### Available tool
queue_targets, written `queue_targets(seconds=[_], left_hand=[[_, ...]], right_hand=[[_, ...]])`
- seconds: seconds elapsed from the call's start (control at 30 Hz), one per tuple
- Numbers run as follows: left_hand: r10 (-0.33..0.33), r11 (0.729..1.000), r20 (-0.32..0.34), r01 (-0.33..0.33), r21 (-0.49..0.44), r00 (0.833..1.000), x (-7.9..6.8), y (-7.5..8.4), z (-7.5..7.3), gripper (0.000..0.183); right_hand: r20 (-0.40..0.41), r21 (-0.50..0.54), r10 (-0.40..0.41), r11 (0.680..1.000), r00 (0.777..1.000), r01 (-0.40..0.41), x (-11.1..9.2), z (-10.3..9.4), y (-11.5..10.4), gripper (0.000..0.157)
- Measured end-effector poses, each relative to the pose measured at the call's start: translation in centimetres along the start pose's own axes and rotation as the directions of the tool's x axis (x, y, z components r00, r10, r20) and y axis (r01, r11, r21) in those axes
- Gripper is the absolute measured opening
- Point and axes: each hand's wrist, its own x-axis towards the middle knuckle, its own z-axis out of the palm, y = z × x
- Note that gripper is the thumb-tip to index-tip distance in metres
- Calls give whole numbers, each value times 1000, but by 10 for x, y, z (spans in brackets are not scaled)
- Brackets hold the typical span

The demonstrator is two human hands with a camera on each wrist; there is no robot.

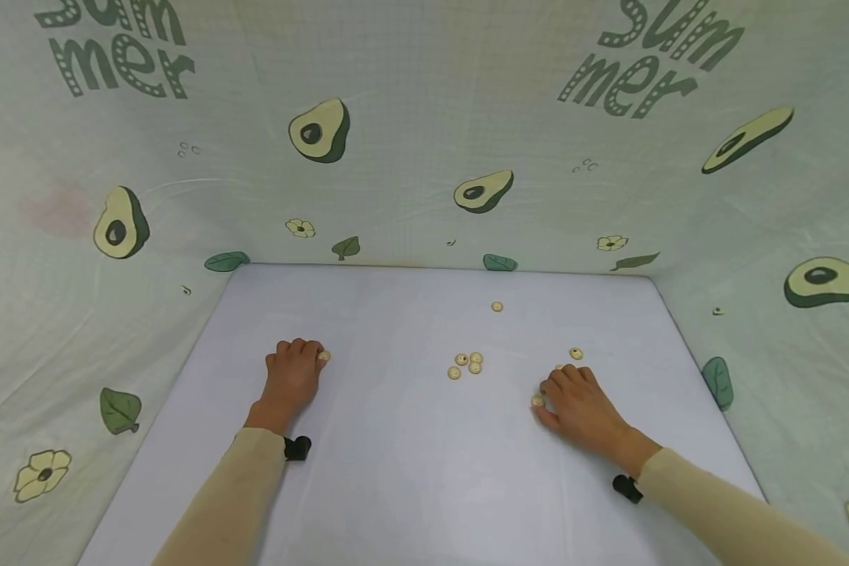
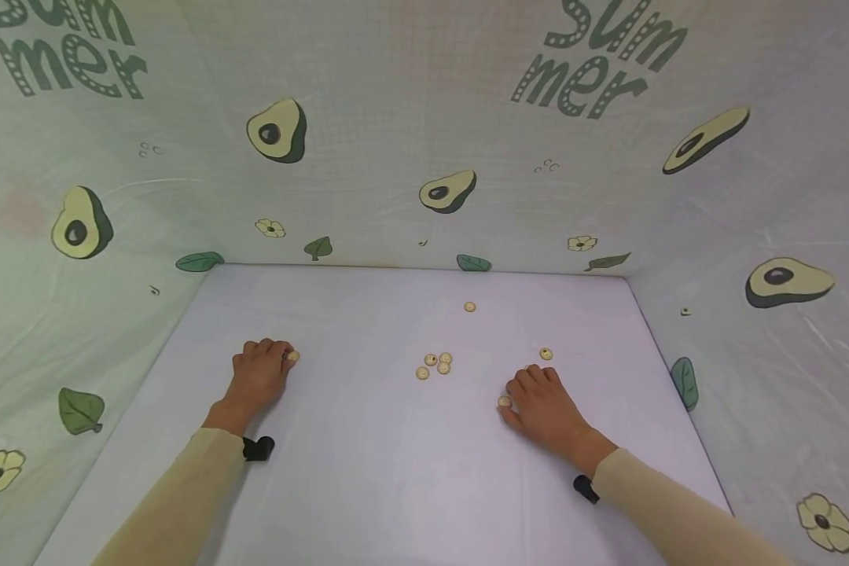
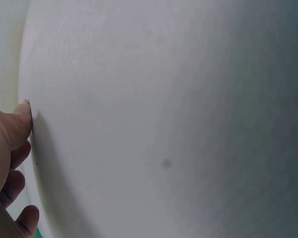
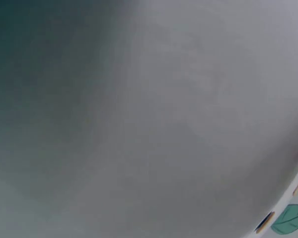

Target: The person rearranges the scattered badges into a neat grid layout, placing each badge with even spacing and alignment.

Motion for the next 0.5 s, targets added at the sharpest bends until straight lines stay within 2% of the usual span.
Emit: queue_targets(seconds=[0.27,0.5], left_hand=[[6,1000,3,-6,-13,1000,-1,-1,0,24],[0,1000,0,0,-17,1000,0,0,0,23]], right_hand=[[-7,8,-42,999,999,42,3,3,2,18],[5,28,-27,999,1000,27,6,2,2,20]])
